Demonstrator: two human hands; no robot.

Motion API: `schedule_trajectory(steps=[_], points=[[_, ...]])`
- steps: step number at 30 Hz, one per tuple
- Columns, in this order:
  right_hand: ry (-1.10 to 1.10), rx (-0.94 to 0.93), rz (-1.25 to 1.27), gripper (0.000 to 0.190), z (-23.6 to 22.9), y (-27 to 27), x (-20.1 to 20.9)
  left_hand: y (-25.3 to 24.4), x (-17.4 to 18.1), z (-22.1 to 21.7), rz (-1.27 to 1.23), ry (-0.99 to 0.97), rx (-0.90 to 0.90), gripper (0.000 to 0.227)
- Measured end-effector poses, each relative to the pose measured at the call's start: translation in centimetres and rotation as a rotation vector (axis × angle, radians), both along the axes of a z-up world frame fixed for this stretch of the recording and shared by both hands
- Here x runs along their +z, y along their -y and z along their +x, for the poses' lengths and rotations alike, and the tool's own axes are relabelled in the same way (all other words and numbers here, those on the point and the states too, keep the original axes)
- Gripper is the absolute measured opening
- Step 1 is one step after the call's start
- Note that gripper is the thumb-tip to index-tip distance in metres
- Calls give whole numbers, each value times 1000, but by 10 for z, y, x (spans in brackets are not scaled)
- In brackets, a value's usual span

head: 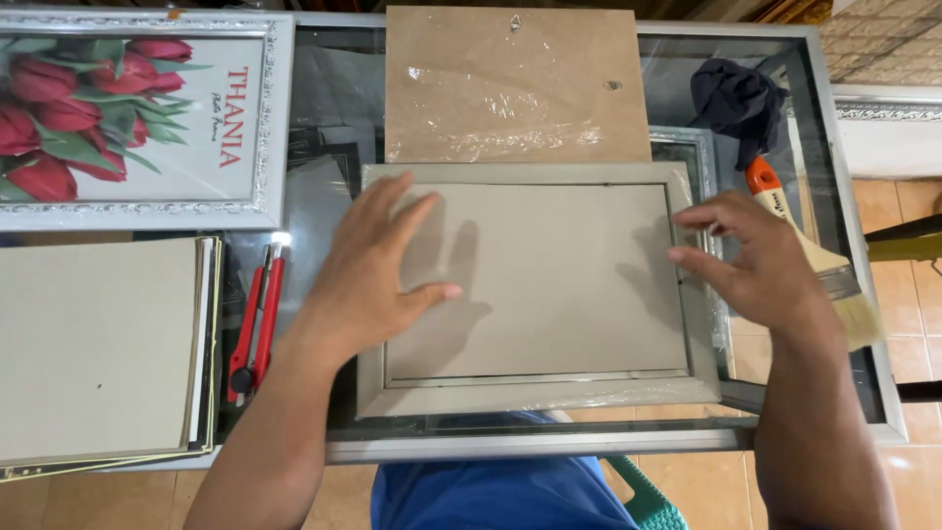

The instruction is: Framing a picture by cleaning the glass, inserting the artwork and backing, and securing it.

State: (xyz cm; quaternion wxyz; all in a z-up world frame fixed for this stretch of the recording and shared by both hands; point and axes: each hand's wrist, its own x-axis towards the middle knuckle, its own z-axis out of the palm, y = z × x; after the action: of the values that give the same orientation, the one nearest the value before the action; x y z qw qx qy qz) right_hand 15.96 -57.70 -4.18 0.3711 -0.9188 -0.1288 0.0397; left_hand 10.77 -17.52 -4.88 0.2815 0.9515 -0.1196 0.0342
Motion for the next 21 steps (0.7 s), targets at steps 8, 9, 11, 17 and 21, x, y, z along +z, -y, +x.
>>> schedule_trajectory(steps=[8, 9, 11, 17, 21], points=[[182, 465, -283, 76, -8, -53, -16, 44, -50, -5, 171, -49, -264, 119], [181, 465, -282, 76, -7, -55, -23, 47, -48, -3, 172, -50, -263, 119], [254, 443, -576, 105, -8, -58, -39, 52, -45, 2, 142, -87, -166, 88], [242, 457, -599, 107, -15, -61, -41, 56, -63, -6, 284, -45, -150, 123], [329, 436, -515, 113, -22, -72, -53, 56, -64, -6, 249, -53, -118, 119]])
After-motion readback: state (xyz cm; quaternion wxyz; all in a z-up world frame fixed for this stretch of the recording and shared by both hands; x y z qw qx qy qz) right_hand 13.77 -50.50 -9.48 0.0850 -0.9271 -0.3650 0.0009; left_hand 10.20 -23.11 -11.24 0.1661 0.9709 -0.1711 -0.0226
